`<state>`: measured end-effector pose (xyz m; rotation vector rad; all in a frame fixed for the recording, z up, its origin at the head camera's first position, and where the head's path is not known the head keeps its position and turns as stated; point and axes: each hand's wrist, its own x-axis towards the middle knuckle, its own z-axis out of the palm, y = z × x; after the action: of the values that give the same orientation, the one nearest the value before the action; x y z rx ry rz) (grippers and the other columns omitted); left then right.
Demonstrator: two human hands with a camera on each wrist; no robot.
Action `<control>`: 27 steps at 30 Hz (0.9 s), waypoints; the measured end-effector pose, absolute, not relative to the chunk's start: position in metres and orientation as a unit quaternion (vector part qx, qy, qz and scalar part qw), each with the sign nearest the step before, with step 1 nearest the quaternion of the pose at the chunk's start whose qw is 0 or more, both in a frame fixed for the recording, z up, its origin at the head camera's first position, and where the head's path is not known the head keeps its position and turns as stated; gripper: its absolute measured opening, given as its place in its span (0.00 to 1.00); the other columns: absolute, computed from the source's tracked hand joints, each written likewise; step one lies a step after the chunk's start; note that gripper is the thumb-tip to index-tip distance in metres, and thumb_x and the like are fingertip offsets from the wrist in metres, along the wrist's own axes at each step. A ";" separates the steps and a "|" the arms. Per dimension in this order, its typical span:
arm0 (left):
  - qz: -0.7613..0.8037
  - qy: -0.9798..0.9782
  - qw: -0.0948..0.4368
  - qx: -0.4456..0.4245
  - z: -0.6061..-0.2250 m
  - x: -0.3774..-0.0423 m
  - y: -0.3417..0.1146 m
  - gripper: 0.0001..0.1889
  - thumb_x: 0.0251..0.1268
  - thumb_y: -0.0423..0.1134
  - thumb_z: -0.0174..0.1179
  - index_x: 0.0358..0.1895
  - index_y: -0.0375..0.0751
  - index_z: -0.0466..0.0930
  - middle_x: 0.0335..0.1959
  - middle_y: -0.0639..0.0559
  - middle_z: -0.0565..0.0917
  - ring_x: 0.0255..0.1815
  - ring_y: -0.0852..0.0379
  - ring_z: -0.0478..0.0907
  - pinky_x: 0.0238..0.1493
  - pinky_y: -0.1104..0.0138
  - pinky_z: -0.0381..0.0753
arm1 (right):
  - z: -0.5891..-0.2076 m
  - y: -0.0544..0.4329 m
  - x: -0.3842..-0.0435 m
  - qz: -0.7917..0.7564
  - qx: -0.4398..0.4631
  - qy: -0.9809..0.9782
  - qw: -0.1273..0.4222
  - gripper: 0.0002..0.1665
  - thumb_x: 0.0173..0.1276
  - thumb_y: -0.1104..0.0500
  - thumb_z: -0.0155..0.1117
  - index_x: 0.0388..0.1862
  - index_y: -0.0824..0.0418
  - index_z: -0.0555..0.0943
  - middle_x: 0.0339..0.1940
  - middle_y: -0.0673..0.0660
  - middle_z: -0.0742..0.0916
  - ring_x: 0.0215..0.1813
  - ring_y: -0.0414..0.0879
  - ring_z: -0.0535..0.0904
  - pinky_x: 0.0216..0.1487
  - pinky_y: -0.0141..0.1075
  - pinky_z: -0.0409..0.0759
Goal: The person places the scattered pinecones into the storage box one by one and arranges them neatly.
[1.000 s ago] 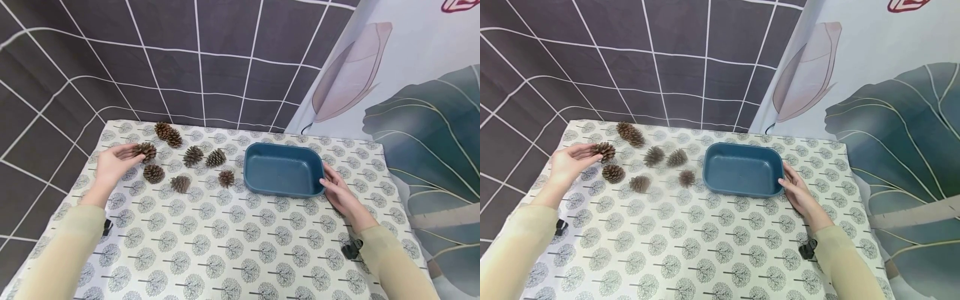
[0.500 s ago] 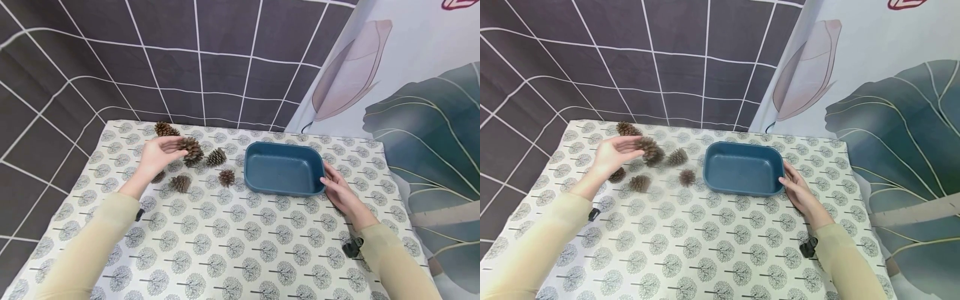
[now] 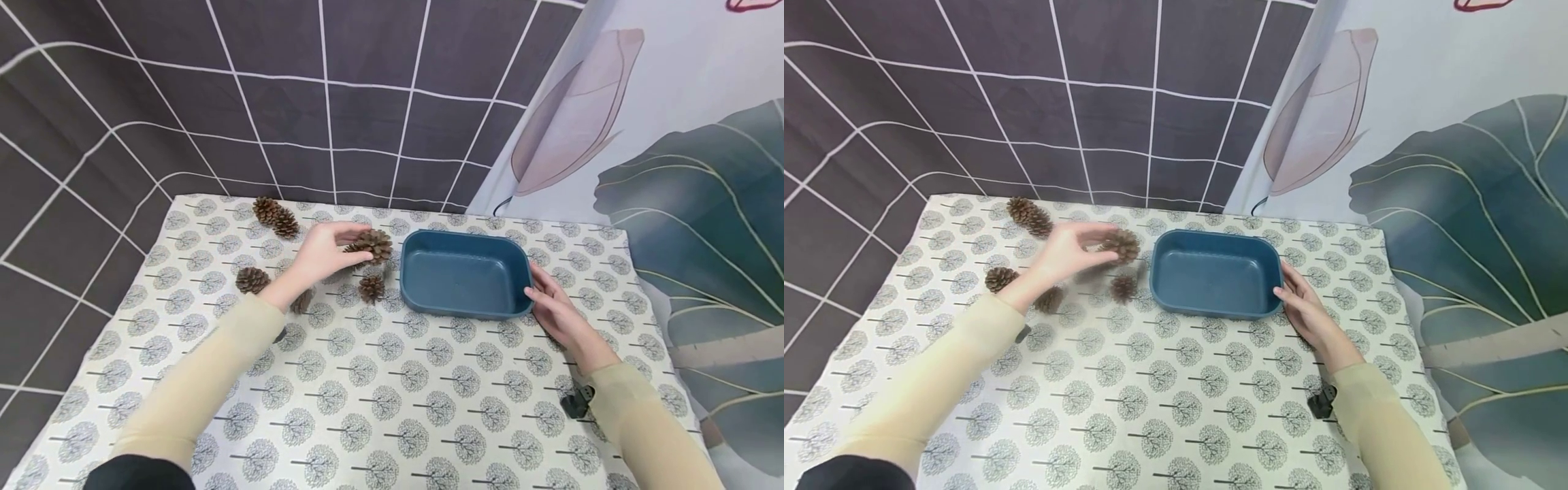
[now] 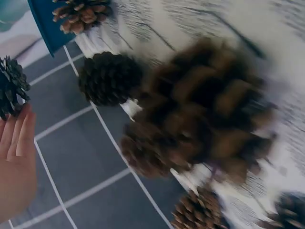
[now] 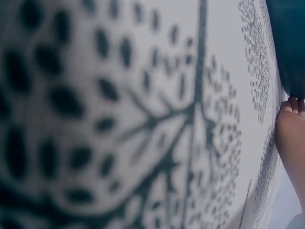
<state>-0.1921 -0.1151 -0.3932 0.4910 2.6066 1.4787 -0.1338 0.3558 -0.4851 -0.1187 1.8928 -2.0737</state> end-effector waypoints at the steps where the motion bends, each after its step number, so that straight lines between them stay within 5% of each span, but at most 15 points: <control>1: 0.483 0.857 0.052 0.173 -0.393 -0.194 -0.110 0.30 0.61 0.36 0.78 0.67 0.37 0.82 0.65 0.38 0.86 0.64 0.40 0.86 0.71 0.53 0.84 | -0.485 0.356 -0.134 -0.727 -0.040 0.665 0.165 0.43 0.85 0.66 0.49 0.90 0.56 0.43 0.91 0.57 0.48 0.72 0.24 0.68 0.83 0.28 0.64; 12: 0.435 0.860 0.084 0.254 -0.397 -0.205 -0.060 0.30 0.62 0.40 0.78 0.67 0.41 0.83 0.67 0.43 0.85 0.67 0.46 0.85 0.73 0.58 0.83 | -0.486 0.356 -0.134 -0.741 -0.049 0.650 0.160 0.44 0.84 0.68 0.49 0.89 0.61 0.42 0.90 0.58 0.54 0.73 0.26 0.71 0.74 0.21 0.72; 19: 0.347 0.875 0.094 0.324 -0.406 -0.212 -0.037 0.30 0.62 0.44 0.78 0.67 0.44 0.83 0.66 0.47 0.87 0.66 0.49 0.85 0.74 0.58 0.81 | -0.488 0.356 -0.135 -0.754 -0.062 0.636 0.150 0.42 0.83 0.70 0.48 0.89 0.64 0.43 0.75 0.37 0.73 0.73 0.28 0.73 0.71 0.18 0.73; 27: 0.225 0.877 0.134 0.403 -0.418 -0.218 -0.022 0.29 0.66 0.47 0.75 0.69 0.47 0.82 0.70 0.50 0.84 0.74 0.48 0.79 0.83 0.52 0.71 | -0.488 0.355 -0.136 -0.761 -0.067 0.629 0.147 0.42 0.84 0.70 0.46 0.89 0.65 0.43 0.74 0.38 0.74 0.72 0.29 0.74 0.71 0.19 0.74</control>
<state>-0.2177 -0.0219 -0.4176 1.1686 2.5413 0.6507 -0.1355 0.3549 -0.4880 -0.1923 1.8087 -2.1892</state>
